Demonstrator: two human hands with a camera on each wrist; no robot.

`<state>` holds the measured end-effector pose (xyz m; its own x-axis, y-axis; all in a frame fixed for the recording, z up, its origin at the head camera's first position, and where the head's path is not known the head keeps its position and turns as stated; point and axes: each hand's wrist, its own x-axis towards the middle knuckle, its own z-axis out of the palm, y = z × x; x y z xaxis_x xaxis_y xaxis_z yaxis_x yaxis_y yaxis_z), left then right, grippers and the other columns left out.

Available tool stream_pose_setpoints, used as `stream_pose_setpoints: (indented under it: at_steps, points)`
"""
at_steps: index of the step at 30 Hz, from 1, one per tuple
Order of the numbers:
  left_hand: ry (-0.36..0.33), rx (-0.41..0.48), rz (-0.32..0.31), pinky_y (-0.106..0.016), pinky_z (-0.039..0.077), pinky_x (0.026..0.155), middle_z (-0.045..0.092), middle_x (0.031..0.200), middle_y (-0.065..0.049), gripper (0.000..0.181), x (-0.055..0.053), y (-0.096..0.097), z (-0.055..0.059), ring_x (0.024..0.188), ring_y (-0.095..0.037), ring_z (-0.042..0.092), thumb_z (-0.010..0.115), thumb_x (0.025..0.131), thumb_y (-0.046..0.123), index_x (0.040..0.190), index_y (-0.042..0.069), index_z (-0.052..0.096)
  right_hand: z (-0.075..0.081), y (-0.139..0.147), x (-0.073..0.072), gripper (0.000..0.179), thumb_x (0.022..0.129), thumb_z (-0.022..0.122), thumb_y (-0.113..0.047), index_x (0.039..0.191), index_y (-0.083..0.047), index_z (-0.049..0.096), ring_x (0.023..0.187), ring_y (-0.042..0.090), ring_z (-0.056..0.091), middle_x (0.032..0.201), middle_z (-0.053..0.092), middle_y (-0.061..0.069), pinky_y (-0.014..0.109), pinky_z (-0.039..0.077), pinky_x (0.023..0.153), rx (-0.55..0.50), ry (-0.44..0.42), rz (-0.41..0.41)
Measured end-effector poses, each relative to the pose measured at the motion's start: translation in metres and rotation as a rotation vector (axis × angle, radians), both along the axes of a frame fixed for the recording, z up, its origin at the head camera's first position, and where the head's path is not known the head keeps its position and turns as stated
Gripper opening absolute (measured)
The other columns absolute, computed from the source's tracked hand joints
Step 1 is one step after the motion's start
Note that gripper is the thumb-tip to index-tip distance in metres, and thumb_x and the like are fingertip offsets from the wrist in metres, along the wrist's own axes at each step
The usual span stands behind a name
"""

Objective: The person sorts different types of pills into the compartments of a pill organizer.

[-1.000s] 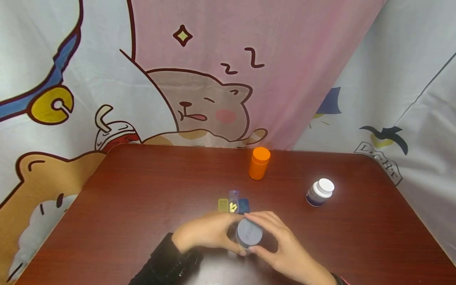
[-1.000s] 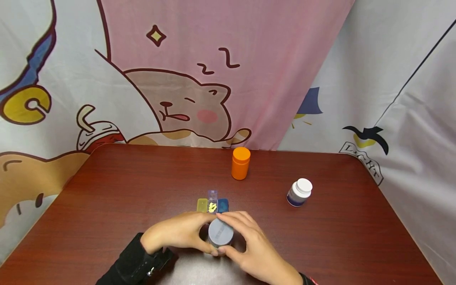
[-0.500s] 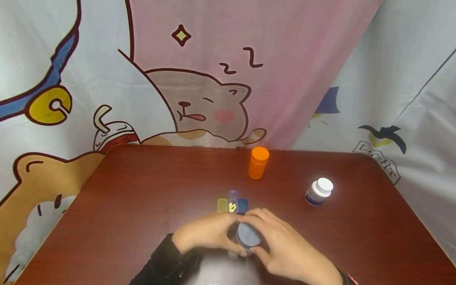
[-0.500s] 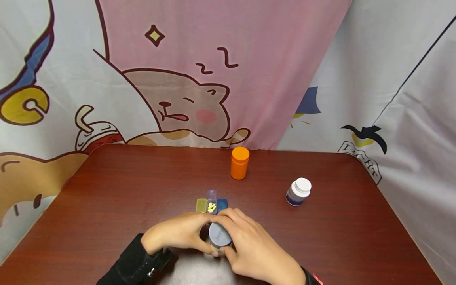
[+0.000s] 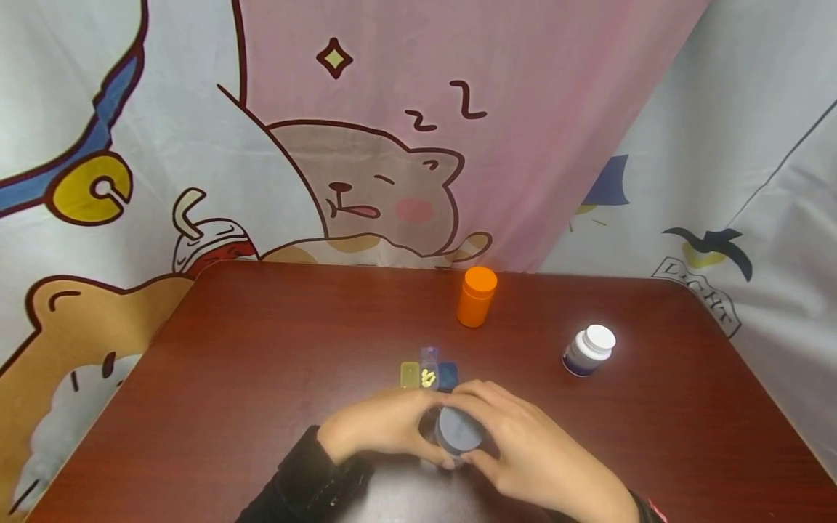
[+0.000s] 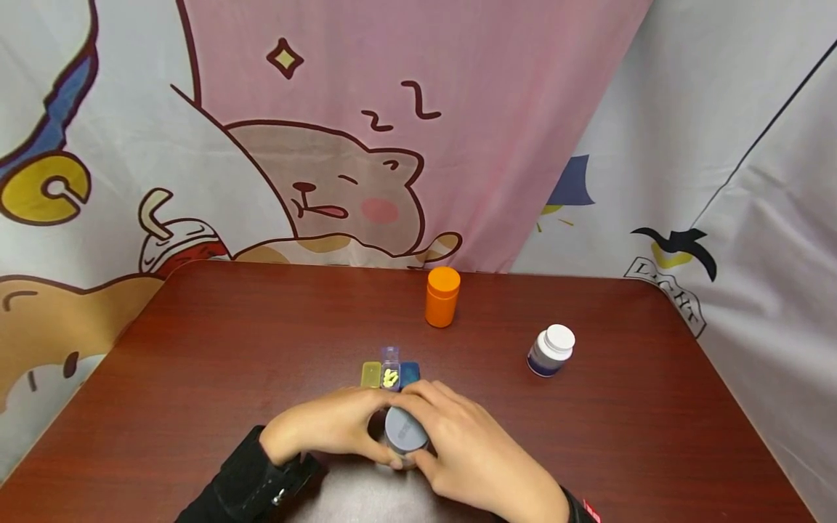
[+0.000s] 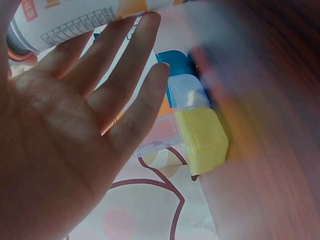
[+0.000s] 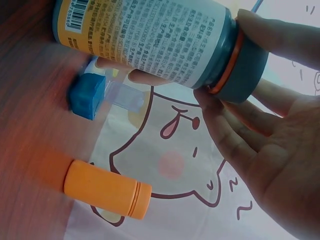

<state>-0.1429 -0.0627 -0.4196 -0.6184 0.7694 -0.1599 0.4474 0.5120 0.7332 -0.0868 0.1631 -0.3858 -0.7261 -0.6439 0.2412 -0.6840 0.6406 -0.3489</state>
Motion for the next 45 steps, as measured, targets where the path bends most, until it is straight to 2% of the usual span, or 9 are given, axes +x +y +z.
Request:
stream_pose_setpoints:
  at_steps: [10, 18, 22, 27, 32, 36, 39, 42, 45]
  points:
    - [0.032, 0.001, -0.014, -0.019, 0.050, 0.093, 0.070, 0.120, 0.019, 0.064, 0.000, 0.002, -0.001, 0.099, 0.007, 0.060, 0.089, 0.082, 0.040, 0.140, 0.027, 0.064, 0.002, -0.003, 0.004, 0.066, 0.075, 0.095, -0.020, 0.134, -0.017, 0.065, 0.105, 0.005, 0.062, 0.120, 0.064, -0.011, 0.032, 0.060, 0.093, 0.004, 0.031, -0.054]
    - [0.027, 0.004, -0.015, -0.019, 0.050, 0.092, 0.070, 0.120, 0.020, 0.064, 0.000, 0.001, 0.000, 0.096, 0.006, 0.060, 0.089, 0.082, 0.041, 0.140, 0.027, 0.064, 0.002, -0.002, 0.003, 0.064, 0.079, 0.092, -0.022, 0.136, -0.015, 0.066, 0.110, 0.005, 0.063, 0.126, 0.065, -0.009, 0.032, 0.059, 0.095, 0.041, 0.021, -0.069]
    - [0.037, 0.004, -0.017, -0.019, 0.050, 0.093, 0.070, 0.121, 0.019, 0.063, 0.000, 0.001, 0.000, 0.099, 0.007, 0.061, 0.089, 0.082, 0.041, 0.139, 0.028, 0.065, 0.003, -0.003, 0.005, 0.063, 0.079, 0.093, -0.029, 0.135, -0.015, 0.066, 0.108, 0.006, 0.063, 0.124, 0.066, -0.009, 0.033, 0.060, 0.094, 0.037, 0.039, -0.081]
    - [0.048, -0.013, -0.004, -0.021, 0.050, 0.097, 0.071, 0.125, 0.016, 0.064, 0.000, 0.001, 0.000, 0.106, 0.006, 0.062, 0.089, 0.082, 0.041, 0.139, 0.027, 0.065, 0.001, -0.007, 0.008, 0.064, 0.080, 0.090, -0.043, 0.132, -0.015, 0.067, 0.101, 0.008, 0.063, 0.118, 0.067, -0.008, 0.033, 0.060, 0.088, 0.046, 0.107, -0.112]
    - [0.059, -0.026, -0.002, -0.021, 0.050, 0.097, 0.072, 0.122, 0.017, 0.060, 0.001, 0.001, 0.000, 0.105, 0.006, 0.062, 0.090, 0.081, 0.040, 0.134, 0.025, 0.067, -0.005, -0.012, 0.011, 0.070, 0.078, 0.089, -0.050, 0.134, -0.012, 0.068, 0.091, 0.013, 0.063, 0.109, 0.066, -0.003, 0.035, 0.059, 0.081, 0.132, 0.245, -0.161]
    - [0.054, -0.012, -0.009, -0.021, 0.050, 0.099, 0.072, 0.124, 0.017, 0.059, 0.001, 0.002, 0.000, 0.107, 0.006, 0.062, 0.090, 0.082, 0.039, 0.135, 0.026, 0.067, -0.010, -0.014, 0.009, 0.065, 0.074, 0.088, -0.058, 0.119, -0.015, 0.071, 0.085, 0.014, 0.061, 0.099, 0.066, -0.005, 0.037, 0.056, 0.078, 0.152, 0.369, -0.189]
    - [0.059, -0.006, -0.017, -0.021, 0.050, 0.100, 0.072, 0.124, 0.017, 0.059, 0.001, 0.003, 0.000, 0.108, 0.006, 0.063, 0.090, 0.082, 0.037, 0.135, 0.026, 0.068, -0.012, -0.014, 0.008, 0.063, 0.071, 0.088, -0.061, 0.111, -0.017, 0.069, 0.083, 0.013, 0.060, 0.094, 0.064, -0.007, 0.035, 0.054, 0.076, 0.136, 0.409, -0.189]
    - [0.056, -0.015, -0.013, -0.020, 0.050, 0.098, 0.072, 0.123, 0.018, 0.058, 0.002, 0.003, 0.000, 0.107, 0.006, 0.063, 0.089, 0.081, 0.038, 0.135, 0.027, 0.068, -0.009, -0.010, 0.007, 0.070, 0.075, 0.083, -0.068, 0.121, -0.017, 0.069, 0.090, 0.012, 0.063, 0.103, 0.068, -0.007, 0.035, 0.056, 0.081, 0.138, 0.318, -0.185]
    - [0.044, -0.020, 0.000, -0.020, 0.049, 0.097, 0.071, 0.124, 0.017, 0.060, 0.002, 0.003, 0.001, 0.106, 0.006, 0.062, 0.091, 0.080, 0.037, 0.134, 0.026, 0.068, 0.000, 0.003, 0.004, 0.080, 0.078, 0.076, -0.075, 0.138, -0.024, 0.063, 0.106, 0.011, 0.065, 0.121, 0.070, -0.011, 0.042, 0.057, 0.093, 0.111, 0.078, -0.160]
